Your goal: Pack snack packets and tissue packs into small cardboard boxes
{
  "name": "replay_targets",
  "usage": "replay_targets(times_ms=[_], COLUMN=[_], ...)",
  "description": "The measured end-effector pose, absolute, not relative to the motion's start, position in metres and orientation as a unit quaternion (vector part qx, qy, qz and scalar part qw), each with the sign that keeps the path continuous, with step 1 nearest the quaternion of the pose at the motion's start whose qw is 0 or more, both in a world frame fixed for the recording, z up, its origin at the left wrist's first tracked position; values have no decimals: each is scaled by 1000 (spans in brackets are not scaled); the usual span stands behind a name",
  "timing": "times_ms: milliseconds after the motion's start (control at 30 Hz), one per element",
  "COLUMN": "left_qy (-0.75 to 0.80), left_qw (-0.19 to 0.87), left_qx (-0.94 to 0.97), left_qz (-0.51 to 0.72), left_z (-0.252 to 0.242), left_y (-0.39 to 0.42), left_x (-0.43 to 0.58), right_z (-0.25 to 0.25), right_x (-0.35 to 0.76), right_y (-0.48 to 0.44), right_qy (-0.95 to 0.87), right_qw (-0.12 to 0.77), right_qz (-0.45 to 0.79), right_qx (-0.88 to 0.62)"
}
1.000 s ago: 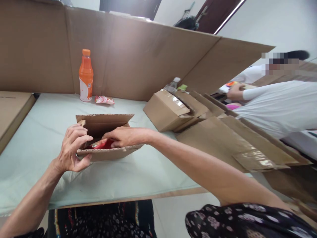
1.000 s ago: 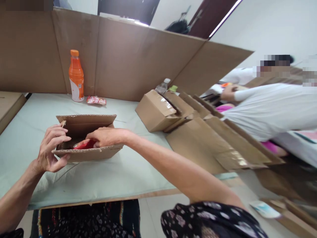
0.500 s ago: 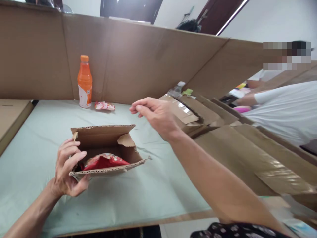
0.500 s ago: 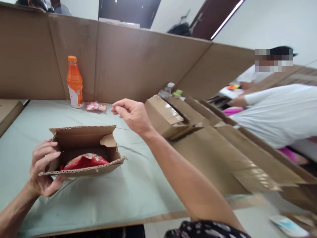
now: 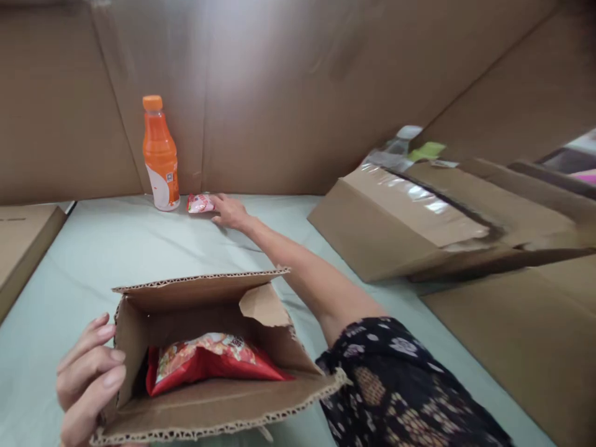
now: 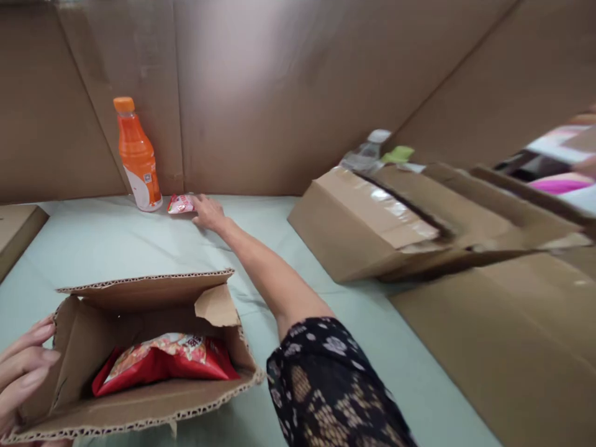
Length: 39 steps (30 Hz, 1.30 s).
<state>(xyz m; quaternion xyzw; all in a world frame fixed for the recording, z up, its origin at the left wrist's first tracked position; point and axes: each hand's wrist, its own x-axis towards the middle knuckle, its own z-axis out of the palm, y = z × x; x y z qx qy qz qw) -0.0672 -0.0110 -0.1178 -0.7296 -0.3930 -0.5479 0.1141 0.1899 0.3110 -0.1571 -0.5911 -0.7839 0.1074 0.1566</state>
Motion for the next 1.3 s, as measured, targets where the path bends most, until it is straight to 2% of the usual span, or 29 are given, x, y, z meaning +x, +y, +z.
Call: replay_targets(times_ms=[100,233,500,567,700,767,867,1000,1100,1200,1300], left_qy=[-362,-355,-329,-328,-326,-324,-332,-330,-321,-317,-314], left_qw=[148,131,97,96,101,102,100,100,99,96,98], left_qx=[-736,-745,-763,-753,-728,-724,-723,-724,-725,-729,-733], left_qz=[-552,-549,-549,-562,-594,-600,-598,-597,-601,-599,-595], left_z=[-118,-119,-121,-124,-129,-132,-134,-136,-137,-137,-136], left_y=[-10,-9,-7,-5,0,3,6,7,7,7,6], left_x=[-69,-72,-70,-70,-72,-73,-74,-75,-76,-76,-75], right_z=[-164,-163,-137,-121,-72,-42,-7,15,18,12,1], right_x=[192,205,259,272,282,276,261,243,234,222,206], right_y=[307,282,175,142,85,64,45,36,35,34,36], right_qy=[-786,-784,-742,-698,-569,-574,-613,-665,-751,-830,-865], right_qw=[145,161,234,290,482,524,532,501,375,224,129], right_qz=[109,120,216,294,440,437,418,400,385,318,237], right_qx=[-591,-587,-590,-586,-501,-451,-408,-384,-382,-401,-423])
